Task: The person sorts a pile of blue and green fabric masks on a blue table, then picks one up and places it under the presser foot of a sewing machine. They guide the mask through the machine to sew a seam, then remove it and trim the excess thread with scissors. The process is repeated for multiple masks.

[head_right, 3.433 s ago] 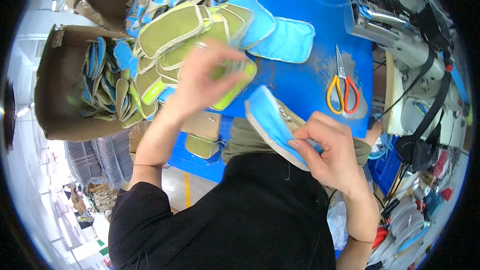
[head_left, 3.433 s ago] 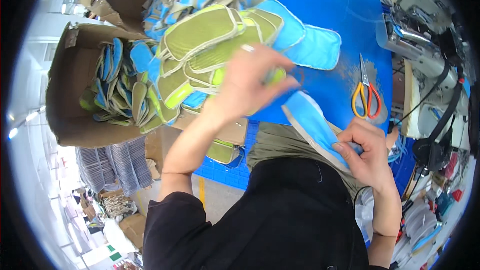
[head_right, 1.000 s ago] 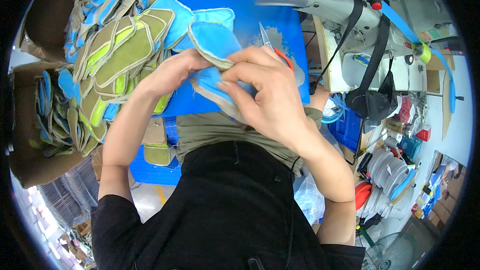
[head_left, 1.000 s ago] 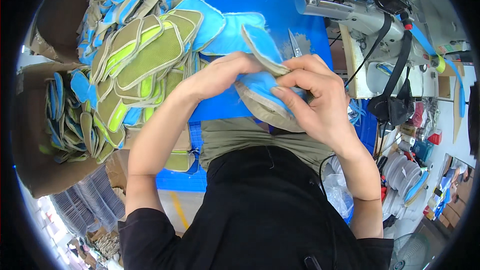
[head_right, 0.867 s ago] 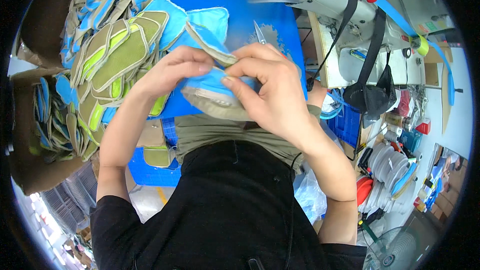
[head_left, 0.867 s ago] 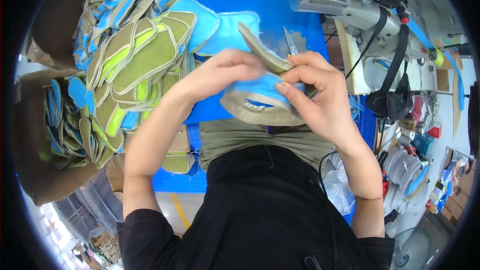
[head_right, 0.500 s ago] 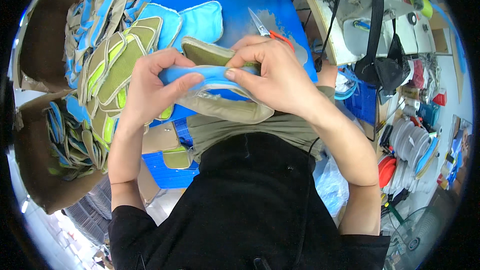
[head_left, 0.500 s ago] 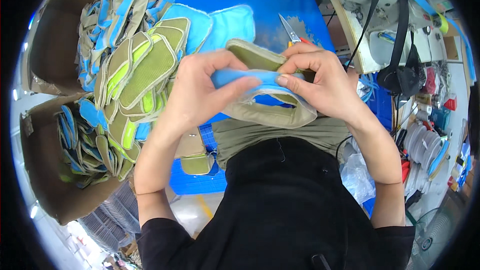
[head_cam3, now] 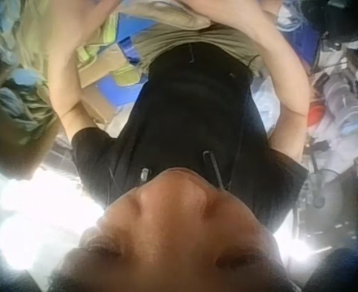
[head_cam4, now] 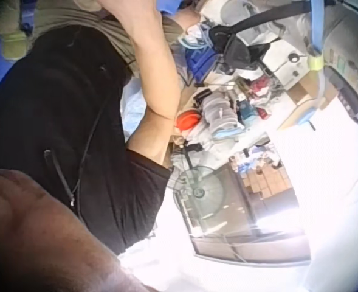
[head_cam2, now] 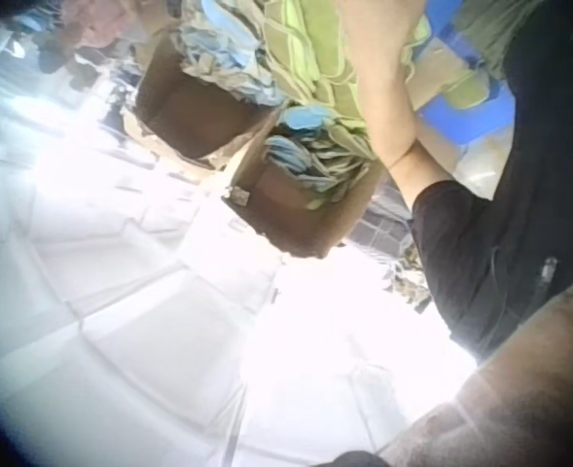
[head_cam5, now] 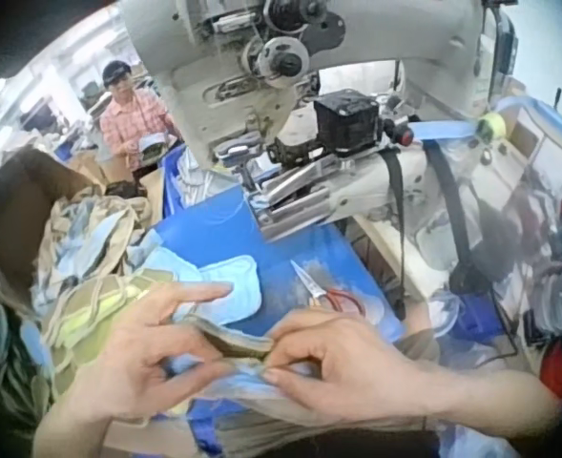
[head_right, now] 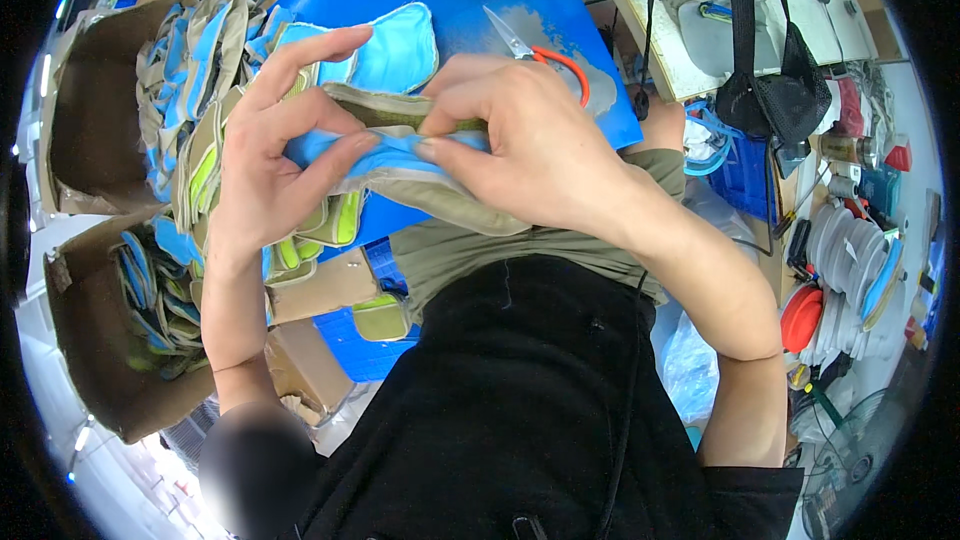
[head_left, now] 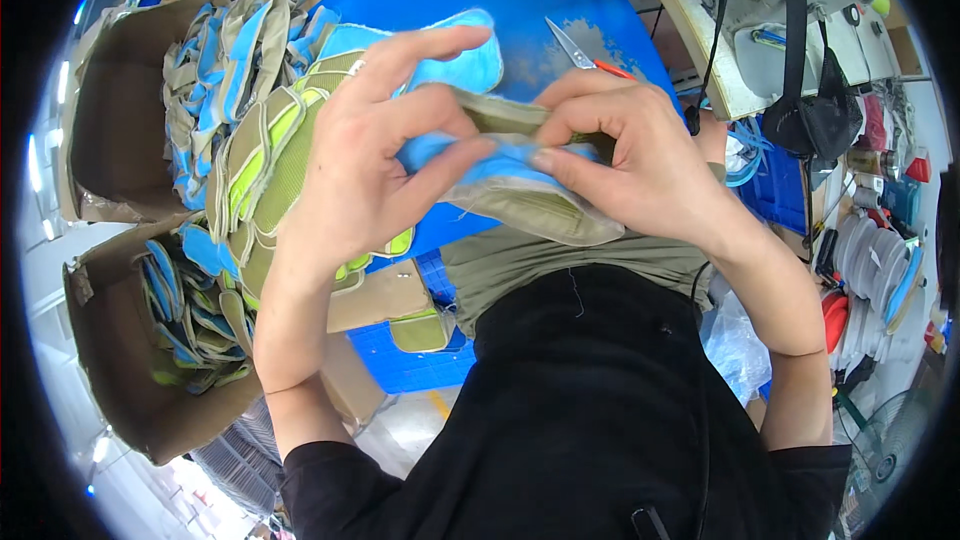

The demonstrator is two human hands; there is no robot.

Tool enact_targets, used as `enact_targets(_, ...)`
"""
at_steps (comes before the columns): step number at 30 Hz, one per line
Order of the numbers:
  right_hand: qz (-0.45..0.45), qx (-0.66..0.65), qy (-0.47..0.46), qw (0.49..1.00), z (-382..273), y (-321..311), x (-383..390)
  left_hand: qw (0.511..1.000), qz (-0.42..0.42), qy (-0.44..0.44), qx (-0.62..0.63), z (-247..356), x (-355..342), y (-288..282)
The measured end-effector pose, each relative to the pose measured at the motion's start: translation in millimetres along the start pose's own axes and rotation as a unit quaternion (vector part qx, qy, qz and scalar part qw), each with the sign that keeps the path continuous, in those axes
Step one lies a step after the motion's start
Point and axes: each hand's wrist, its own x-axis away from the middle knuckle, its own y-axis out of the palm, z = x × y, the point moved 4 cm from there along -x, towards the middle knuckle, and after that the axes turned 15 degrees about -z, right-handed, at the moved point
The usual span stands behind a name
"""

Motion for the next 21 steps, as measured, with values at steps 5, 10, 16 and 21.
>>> enact_targets(5,0.013,-0.016,-0.004,1.0,-4,-2,3,0.991,-0.074,-0.053,0.093,-10,-3,1)
enact_targets(10,0.053,-0.02,-0.005,0.998,1,-8,8,0.99,-0.041,-0.081,0.112,-10,4,4)
enact_targets(16,0.063,0.004,-0.001,0.998,5,-11,15,0.984,-0.018,-0.122,0.127,-14,14,16)
enact_targets(21,0.04,-0.018,0.026,0.999,8,-6,17,0.972,-0.021,-0.142,0.184,-8,18,29)
